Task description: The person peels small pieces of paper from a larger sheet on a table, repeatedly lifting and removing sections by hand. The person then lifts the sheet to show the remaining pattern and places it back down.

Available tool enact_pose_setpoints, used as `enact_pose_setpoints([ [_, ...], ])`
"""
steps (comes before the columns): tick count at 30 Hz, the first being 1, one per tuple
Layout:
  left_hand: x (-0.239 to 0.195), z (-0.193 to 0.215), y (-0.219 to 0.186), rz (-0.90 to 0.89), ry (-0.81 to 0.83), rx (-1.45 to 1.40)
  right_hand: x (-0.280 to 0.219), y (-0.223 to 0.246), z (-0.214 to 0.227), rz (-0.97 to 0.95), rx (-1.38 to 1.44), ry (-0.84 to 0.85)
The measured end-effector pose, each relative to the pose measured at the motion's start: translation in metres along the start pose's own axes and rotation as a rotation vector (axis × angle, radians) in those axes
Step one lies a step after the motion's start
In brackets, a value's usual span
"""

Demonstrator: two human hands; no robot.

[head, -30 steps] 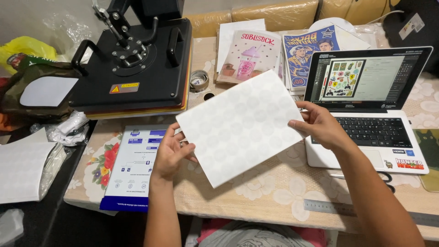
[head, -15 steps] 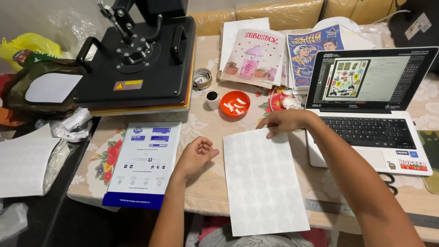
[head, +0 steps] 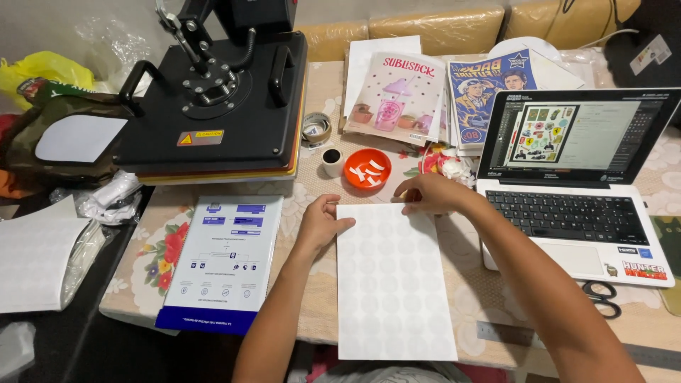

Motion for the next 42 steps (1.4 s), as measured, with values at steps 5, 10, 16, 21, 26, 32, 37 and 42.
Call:
enact_pose_setpoints([
  [5, -0.012, -0.003, -0.012, -0.056, -0.065, 0.2, 0.041, 0.016, 0.01, 0.016, -0.276, -0.319],
  [10, -0.008, -0.006, -0.006, -0.157, -0.087, 0.351, 0.108, 0.023, -0.008, 0.151, -0.55, -0.513],
  [16, -0.007, -0.002, 0.001, -0.258, -0.103, 0.287, 0.148, 0.04, -0.015, 0.237, -0.699, -0.495],
  [21, -0.007, -0.003, 0.0, -0.311, -0.104, 0.281, 0.162, 0.035, -0.021, 0.298, -0.69, -0.448],
  [26, -0.024, -0.006, -0.025, -0.313, -0.114, 0.321, 0.101, 0.048, 0.018, 0.263, -0.183, -0.585],
  [32, -0.036, -0.012, -0.064, -0.531, -0.161, 0.098, 0.022, 0.049, 0.018, 0.206, 0.78, -0.499],
  [37, -0.072, -0.035, -0.116, -0.613, 0.064, -0.111, -0.029, 0.061, 0.005, 0.278, 1.041, -0.464],
  [42, -0.092, -0.052, -0.121, -0.594, 0.189, -0.155, -0.068, 0.069, 0.002, 0.374, 0.979, -0.563],
])
Point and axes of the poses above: each hand's wrist, its own x-axis towards the middle knuckle, its own z-axis out of the back of the hand, y = z × x, the point moved 7 cm from there along x, towards the middle knuckle, and after that the axes turned 7 degrees about -x, right-handed, at the moved point
